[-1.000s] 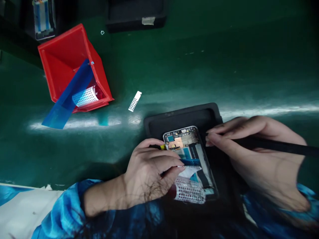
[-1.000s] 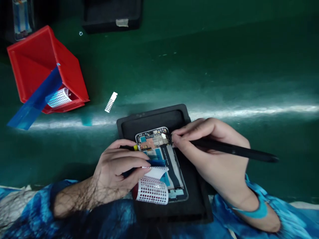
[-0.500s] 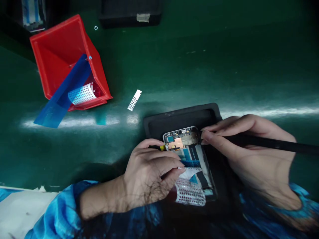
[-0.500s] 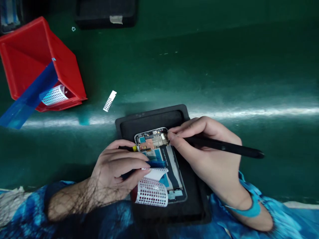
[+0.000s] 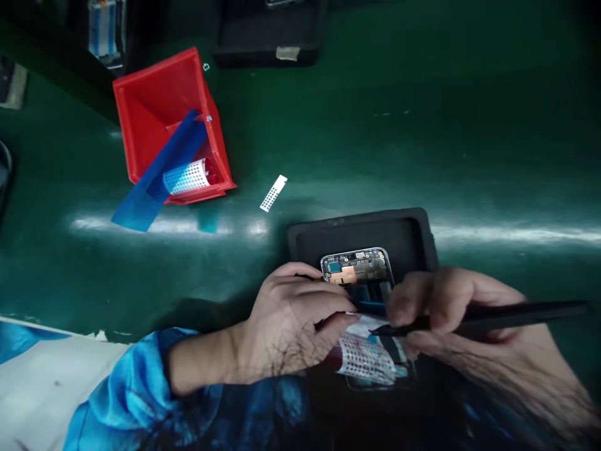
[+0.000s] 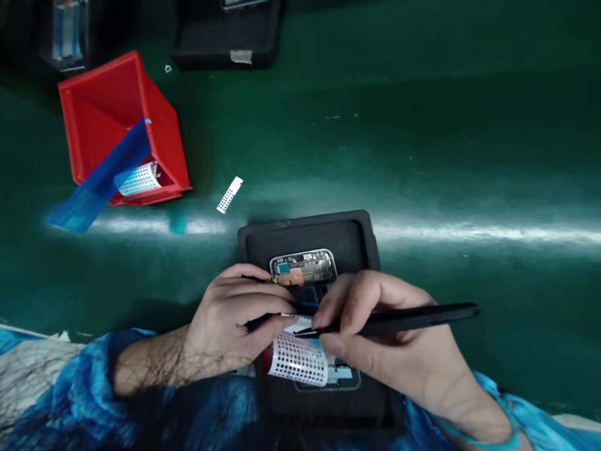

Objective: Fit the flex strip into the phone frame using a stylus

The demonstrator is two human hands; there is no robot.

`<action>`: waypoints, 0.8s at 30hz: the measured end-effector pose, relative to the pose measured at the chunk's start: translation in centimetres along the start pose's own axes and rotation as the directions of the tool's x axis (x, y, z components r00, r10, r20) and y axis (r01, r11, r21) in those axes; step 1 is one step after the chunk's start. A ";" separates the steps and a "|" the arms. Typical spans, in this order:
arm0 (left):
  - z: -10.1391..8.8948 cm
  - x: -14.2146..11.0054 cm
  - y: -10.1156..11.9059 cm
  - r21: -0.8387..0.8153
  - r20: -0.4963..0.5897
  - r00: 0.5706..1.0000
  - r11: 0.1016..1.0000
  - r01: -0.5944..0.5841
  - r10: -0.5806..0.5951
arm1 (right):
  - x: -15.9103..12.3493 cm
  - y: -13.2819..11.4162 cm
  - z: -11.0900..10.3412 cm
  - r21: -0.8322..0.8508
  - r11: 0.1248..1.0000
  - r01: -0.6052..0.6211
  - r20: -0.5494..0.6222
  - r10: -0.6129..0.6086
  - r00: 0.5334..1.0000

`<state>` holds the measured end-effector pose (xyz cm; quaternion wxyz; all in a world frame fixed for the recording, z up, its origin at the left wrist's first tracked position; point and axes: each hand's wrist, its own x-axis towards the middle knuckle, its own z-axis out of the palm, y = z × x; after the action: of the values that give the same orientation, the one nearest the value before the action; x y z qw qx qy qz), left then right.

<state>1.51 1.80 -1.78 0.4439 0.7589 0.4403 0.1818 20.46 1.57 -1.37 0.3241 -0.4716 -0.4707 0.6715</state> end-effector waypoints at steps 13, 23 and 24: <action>-0.1 0.0 0.1 0.017 0.018 1.000 1.000 -0.016 0.016 | 0.1 -0.1 0.9 -0.061 0.987 -0.146 -0.111 0.139 0.984; 0.0 0.0 0.1 -0.001 -0.028 0.999 1.000 -0.031 0.031 | 0.1 0.3 0.8 -0.219 0.976 -0.019 -0.093 -0.001 0.996; 0.0 0.0 0.1 -0.003 -0.029 0.999 1.000 -0.030 0.030 | 0.0 0.2 0.8 -0.227 0.974 -0.008 -0.082 -0.011 0.997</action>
<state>1.52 1.75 -1.68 0.4360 0.7620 0.4349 0.2003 19.73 1.25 -1.49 0.2877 -0.5327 -0.5310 0.5929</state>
